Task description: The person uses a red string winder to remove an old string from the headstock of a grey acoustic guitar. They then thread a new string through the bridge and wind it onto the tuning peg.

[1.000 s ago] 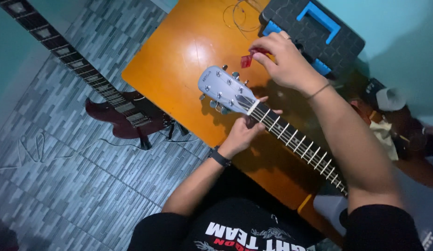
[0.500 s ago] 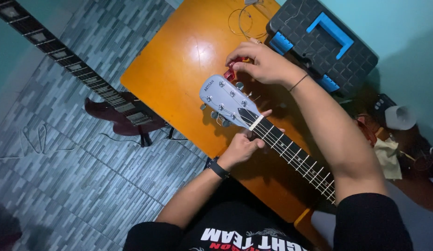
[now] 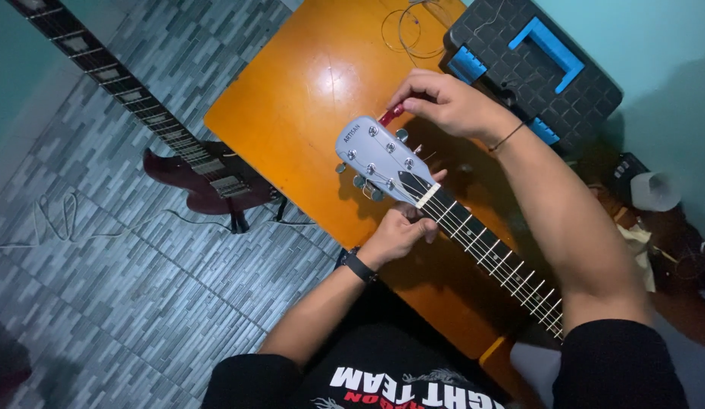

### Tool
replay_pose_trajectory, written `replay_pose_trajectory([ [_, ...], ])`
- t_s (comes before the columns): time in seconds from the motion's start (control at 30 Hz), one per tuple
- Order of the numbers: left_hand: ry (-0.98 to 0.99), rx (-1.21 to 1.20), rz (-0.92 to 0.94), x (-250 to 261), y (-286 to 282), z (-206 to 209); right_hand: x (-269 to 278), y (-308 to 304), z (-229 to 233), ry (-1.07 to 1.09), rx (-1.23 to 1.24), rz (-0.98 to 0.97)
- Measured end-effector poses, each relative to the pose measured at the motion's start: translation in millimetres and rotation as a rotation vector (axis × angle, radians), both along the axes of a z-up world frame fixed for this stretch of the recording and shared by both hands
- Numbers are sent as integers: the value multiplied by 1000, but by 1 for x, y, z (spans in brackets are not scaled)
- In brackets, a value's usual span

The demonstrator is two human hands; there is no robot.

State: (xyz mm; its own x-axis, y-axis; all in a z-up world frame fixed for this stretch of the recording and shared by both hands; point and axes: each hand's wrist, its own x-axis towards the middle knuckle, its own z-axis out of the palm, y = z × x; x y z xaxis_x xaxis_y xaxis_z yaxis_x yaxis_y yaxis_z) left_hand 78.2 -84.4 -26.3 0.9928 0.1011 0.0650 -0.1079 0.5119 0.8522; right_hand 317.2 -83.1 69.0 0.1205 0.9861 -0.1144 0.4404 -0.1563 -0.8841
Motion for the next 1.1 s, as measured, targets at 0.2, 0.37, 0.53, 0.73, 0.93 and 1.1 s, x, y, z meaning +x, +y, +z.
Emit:
replay_pose_trajectory([
  [0.2,8,-1,3,-3,5,-2,5,11,1,-128,24,67],
  [0.37,28,3,13,-5,9,5,2,6,8,-53,-66,29],
  [0.53,15,-81,-10,-6,8,6,4,8,6,-76,-92,12],
  [0.73,-7,-162,-31,-4,6,8,-3,11,-8,-188,-390,-43],
  [0.93,-5,-167,-56,-5,6,1,-1,21,-44,-190,-136,-33],
  [1.1,4,-133,-62,-4,7,4,5,43,-59,-300,125,16],
])
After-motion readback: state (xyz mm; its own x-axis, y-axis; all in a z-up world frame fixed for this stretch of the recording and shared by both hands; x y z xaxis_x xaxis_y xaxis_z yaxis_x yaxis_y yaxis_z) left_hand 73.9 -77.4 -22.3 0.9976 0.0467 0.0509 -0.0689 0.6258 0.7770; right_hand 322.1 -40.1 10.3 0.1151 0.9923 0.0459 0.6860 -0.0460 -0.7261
